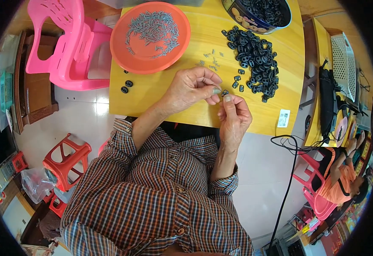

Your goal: Assembling small plastic components by inserting metal pins into them manually.

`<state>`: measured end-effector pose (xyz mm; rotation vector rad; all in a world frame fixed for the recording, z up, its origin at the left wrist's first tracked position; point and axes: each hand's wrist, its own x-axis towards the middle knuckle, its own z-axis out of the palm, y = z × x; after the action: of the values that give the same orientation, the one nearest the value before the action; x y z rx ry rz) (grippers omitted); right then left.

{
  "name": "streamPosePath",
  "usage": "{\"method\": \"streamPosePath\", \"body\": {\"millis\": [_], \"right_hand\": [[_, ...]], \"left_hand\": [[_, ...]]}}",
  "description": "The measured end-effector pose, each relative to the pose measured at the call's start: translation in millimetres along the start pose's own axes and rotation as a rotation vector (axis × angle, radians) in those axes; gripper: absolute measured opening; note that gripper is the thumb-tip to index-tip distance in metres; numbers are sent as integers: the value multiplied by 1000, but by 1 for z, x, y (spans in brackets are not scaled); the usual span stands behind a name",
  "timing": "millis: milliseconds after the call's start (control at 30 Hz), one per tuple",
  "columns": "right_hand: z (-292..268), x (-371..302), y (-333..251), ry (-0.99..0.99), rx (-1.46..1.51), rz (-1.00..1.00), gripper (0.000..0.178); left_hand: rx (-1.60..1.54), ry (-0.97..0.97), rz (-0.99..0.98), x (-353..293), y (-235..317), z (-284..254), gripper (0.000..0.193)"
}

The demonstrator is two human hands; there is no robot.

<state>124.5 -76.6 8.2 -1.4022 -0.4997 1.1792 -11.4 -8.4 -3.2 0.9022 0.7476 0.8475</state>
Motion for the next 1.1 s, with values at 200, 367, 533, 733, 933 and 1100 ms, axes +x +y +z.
{"method": "streamPosePath", "body": {"millis": [200,367,533,733,933,1100], "right_hand": [[0,1,0,-13,10,-15,10],[-1,2,2,-13,0,-31,12],[-1,2,3,-21,5,-46,12],[0,0,3,-17,-42,-59,12],[3,-1,1,-7,-70,-71,10],[3,-2,0,-36,-79,-59,10]], "left_hand": [[1,16,-14,0,-1,2,14],[-2,18,-23,0,-1,2,14],[-16,23,-22,1,-4,2,14],[6,39,-14,0,-5,2,13],[44,43,22,0,-6,3,12],[65,36,31,0,-7,1,12]]}}
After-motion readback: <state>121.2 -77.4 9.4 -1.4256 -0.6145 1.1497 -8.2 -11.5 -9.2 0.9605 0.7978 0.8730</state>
